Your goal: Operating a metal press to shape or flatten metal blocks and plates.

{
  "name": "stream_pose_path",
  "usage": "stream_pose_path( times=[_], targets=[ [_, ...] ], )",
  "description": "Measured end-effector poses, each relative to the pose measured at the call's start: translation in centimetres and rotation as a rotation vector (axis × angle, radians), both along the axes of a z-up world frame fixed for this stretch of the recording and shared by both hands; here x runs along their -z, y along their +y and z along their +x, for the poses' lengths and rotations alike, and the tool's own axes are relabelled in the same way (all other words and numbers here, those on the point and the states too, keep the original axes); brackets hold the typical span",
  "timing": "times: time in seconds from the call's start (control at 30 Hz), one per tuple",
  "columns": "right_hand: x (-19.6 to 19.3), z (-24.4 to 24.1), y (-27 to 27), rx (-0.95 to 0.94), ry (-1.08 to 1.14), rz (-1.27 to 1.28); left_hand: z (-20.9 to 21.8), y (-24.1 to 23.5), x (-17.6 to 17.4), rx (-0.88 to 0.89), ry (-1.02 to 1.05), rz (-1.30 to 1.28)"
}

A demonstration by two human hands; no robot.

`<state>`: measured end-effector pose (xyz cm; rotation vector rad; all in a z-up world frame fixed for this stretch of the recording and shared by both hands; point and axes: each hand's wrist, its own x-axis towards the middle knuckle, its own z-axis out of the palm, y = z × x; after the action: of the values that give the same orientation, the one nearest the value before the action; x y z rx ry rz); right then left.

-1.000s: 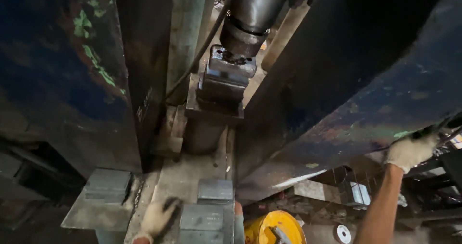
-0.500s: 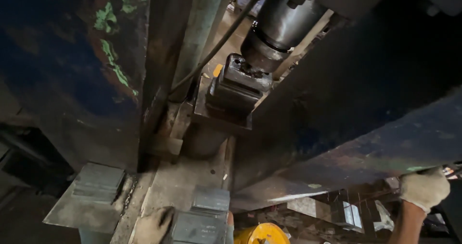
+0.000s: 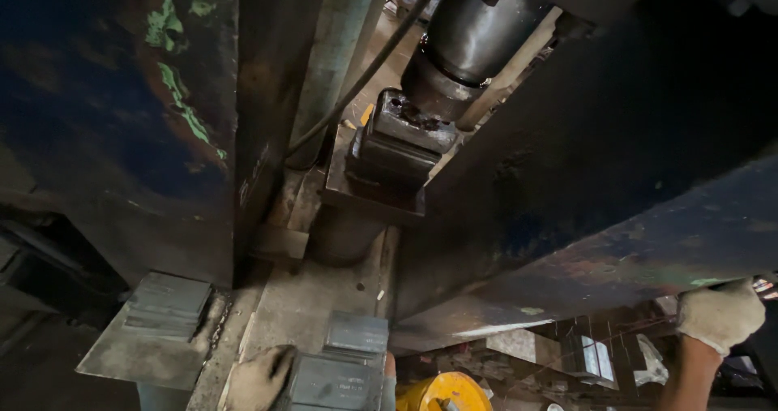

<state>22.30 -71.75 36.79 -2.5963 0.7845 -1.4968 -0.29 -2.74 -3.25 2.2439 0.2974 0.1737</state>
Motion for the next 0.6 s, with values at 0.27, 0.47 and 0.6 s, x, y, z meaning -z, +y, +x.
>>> stream_pose_path(
  times=[0.27, 0.47, 0.6],
  targets=[
    [-1.8, 1.3, 2.9, 0.132, -0.195, 0.188, 0.0, 0.0, 0.5, 0.004, 0.075, 0.008],
    [0.5, 0.1, -0.8, -0.174, -0.131, 0.148, -0.1, 0.1, 0.0, 0.017, 0.084, 0.01],
    [1.6, 0.0, -3.3, -0.317, -0.038, -0.102, -0.1, 0.0, -0.9, 0.011, 0.098, 0.003]
  ],
)
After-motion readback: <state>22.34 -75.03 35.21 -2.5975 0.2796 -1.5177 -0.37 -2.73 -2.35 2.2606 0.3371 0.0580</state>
